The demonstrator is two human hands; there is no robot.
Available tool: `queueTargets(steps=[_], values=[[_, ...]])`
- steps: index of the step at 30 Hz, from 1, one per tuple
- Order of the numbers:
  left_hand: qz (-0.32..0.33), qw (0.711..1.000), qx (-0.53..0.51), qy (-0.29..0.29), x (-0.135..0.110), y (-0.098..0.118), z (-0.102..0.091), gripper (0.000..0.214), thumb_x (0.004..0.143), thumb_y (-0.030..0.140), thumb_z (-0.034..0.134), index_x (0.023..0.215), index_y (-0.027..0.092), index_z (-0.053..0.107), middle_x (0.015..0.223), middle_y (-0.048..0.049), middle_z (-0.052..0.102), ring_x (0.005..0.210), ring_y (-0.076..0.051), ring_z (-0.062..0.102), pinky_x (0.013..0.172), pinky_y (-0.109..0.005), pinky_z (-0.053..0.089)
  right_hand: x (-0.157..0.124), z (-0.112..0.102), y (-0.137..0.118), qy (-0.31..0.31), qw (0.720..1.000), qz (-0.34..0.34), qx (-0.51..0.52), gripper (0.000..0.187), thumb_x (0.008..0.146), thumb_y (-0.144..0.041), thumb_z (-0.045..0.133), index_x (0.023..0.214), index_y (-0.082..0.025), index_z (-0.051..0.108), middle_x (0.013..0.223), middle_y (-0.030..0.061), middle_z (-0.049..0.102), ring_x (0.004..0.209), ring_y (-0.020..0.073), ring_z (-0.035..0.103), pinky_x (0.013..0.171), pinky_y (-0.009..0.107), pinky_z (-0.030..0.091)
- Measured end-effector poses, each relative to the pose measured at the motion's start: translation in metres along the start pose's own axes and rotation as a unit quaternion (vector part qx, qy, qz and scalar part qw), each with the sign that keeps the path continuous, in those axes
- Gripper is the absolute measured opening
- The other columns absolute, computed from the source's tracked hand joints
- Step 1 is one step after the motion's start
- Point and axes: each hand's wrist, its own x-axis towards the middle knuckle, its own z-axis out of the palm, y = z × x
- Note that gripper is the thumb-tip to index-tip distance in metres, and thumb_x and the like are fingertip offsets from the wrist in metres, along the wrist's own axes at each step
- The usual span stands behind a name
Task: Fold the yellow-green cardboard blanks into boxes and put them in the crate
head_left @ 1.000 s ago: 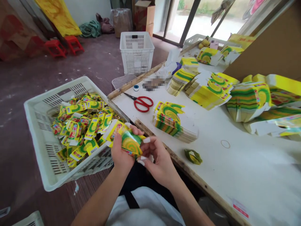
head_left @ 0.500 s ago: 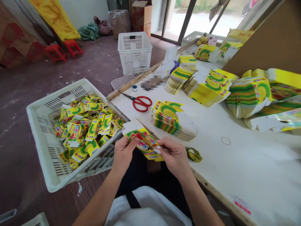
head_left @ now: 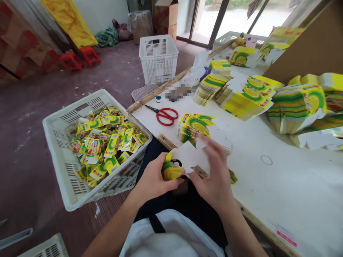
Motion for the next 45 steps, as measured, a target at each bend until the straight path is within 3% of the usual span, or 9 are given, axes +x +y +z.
queueTargets(steps=[3,6,9,12,19,24,34,39,45], values=[[0.016,1.000,0.012,0.018,0.000,0.000,0.007,0.043,0.072,0.031,0.074,0.108,0.021,0.053,0.094,-0.0007,0.067,0.080,-0.018,0.065,0.071,-0.029,0.053,-0.005,0.011,0.008,0.009,0.964,0.173,0.200,0.074,0.086,-0.039,0.066,0.150,-0.027,0.031,0.147,0.0152,0.049,0.132,0.0311,0.051,0.107,0.054,0.045],[0.046,0.998,0.051,0.015,-0.001,-0.004,0.011,0.058,0.069,0.025,0.073,0.120,0.022,0.046,0.106,-0.0046,0.067,0.089,-0.022,0.067,0.078,-0.034,0.054,-0.010,0.024,0.008,-0.086,0.852,0.307,0.416,0.068,0.087,-0.053,0.061,0.146,-0.026,0.040,0.138,0.0147,0.060,0.119,0.0295,0.064,0.101,0.051,0.051],[0.111,0.989,0.089,0.029,-0.002,-0.014,0.017,0.076,0.067,0.019,0.071,0.133,0.024,0.033,0.124,-0.0101,0.059,0.105,-0.026,0.065,0.086,-0.039,0.054,-0.010,0.030,0.005,-0.135,0.765,0.376,0.505,0.065,0.080,-0.055,0.070,0.136,-0.028,0.054,0.136,0.0109,0.063,0.123,0.0295,0.061,0.105,0.050,0.049],[0.181,0.975,0.116,0.065,-0.001,-0.023,0.020,0.074,0.072,0.017,0.067,0.135,0.026,0.029,0.125,-0.0097,0.053,0.113,-0.026,0.061,0.089,-0.038,0.054,-0.008,0.031,0.008,-0.140,0.740,0.407,0.516,0.063,0.074,-0.057,0.074,0.129,-0.031,0.061,0.132,0.0071,0.066,0.124,0.0285,0.060,0.110,0.050,0.043],[0.116,0.987,0.106,0.025,0.003,-0.017,0.014,0.065,0.064,0.015,0.065,0.121,0.027,0.036,0.100,-0.0008,0.056,0.082,-0.019,0.064,0.071,-0.033,0.053,-0.017,0.032,0.011,-0.123,0.859,0.324,0.376,0.063,0.085,-0.067,0.056,0.136,-0.029,0.058,0.136,0.0067,0.064,0.134,0.0305,0.050,0.116,0.053,0.033],[0.013,1.000,0.016,0.022,0.004,-0.013,0.015,0.061,0.068,0.024,0.067,0.117,0.024,0.032,0.102,-0.0024,0.055,0.082,-0.019,0.064,0.072,-0.033,0.052,-0.018,0.026,0.008,-0.197,0.958,0.101,0.181,0.054,0.091,-0.015,0.049,0.143,-0.029,0.051,0.155,0.0070,0.043,0.142,0.0239,0.041,0.116,0.046,0.037],[0.039,0.992,0.112,0.047,0.003,-0.010,0.002,0.047,0.059,0.018,0.075,0.099,0.021,0.049,0.097,-0.0021,0.055,0.087,-0.020,0.060,0.077,-0.035,0.052,-0.008,0.004,0.014,-0.282,0.955,0.017,0.090,0.031,0.086,-0.003,0.047,0.090,-0.023,0.071,0.149,0.0103,0.050,0.136,0.0236,0.050,0.105,0.043,0.050],[0.056,0.986,0.156,0.000,0.008,-0.002,-0.004,0.054,0.059,0.015,0.078,0.107,0.020,0.053,0.105,-0.0049,0.058,0.094,-0.023,0.063,0.083,-0.037,0.054,-0.007,0.000,0.015,-0.295,0.953,0.011,0.069,0.044,0.081,0.000,0.048,0.118,-0.020,0.061,0.149,0.0163,0.048,0.136,0.0238,0.049,0.106,0.043,0.049],[0.041,0.989,0.142,-0.005,0.007,-0.007,-0.001,0.066,0.069,0.019,0.075,0.124,0.018,0.040,0.121,-0.0113,0.060,0.112,-0.025,0.062,0.094,-0.040,0.053,-0.013,0.008,0.026,-0.246,0.967,-0.017,0.056,0.035,0.090,-0.006,0.044,0.114,-0.022,0.063,0.134,0.0151,0.058,0.124,0.0230,0.060,0.098,0.039,0.054]])
